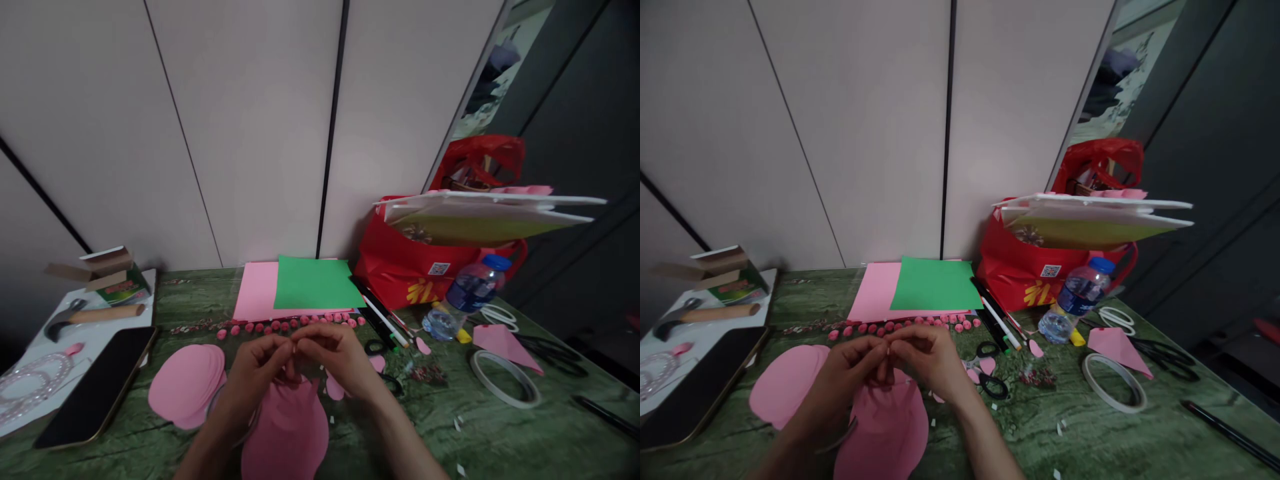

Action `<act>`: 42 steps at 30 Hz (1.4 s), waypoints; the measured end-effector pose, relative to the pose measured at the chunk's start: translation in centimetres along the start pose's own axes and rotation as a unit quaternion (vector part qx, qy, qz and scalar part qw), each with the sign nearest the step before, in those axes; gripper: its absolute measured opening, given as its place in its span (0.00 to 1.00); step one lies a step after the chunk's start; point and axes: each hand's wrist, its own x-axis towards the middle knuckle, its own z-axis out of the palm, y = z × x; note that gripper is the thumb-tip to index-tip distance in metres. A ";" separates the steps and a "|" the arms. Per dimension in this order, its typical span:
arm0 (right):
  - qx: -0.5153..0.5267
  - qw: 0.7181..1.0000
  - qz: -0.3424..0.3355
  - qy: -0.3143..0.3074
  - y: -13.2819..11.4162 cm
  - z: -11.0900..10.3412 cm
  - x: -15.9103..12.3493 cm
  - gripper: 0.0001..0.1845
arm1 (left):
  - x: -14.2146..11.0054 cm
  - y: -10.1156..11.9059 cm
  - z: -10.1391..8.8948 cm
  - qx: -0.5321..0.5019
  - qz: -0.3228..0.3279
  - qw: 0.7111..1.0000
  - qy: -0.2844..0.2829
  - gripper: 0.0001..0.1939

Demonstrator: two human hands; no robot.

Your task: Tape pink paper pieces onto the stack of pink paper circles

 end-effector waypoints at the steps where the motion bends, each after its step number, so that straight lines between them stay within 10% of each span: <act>1: 0.002 1.000 -0.006 0.007 0.1 0.0 0.0 0.10 | 0.1 -0.1 -0.1 0.006 0.005 1.000 0.011 0.15; 16: -0.304 0.903 -0.280 0.116 0.0 0.5 -0.5 0.12 | 0.1 0.2 0.3 -0.021 0.025 0.999 -0.001 0.09; 25: -0.074 0.976 -0.136 0.155 0.0 0.4 -0.4 0.02 | 0.2 -0.1 0.2 0.050 0.038 0.997 0.050 0.14; 42: 0.002 0.981 -0.089 0.174 -0.7 0.6 -0.2 0.05 | 0.1 0.1 0.4 0.053 0.046 0.995 0.069 0.10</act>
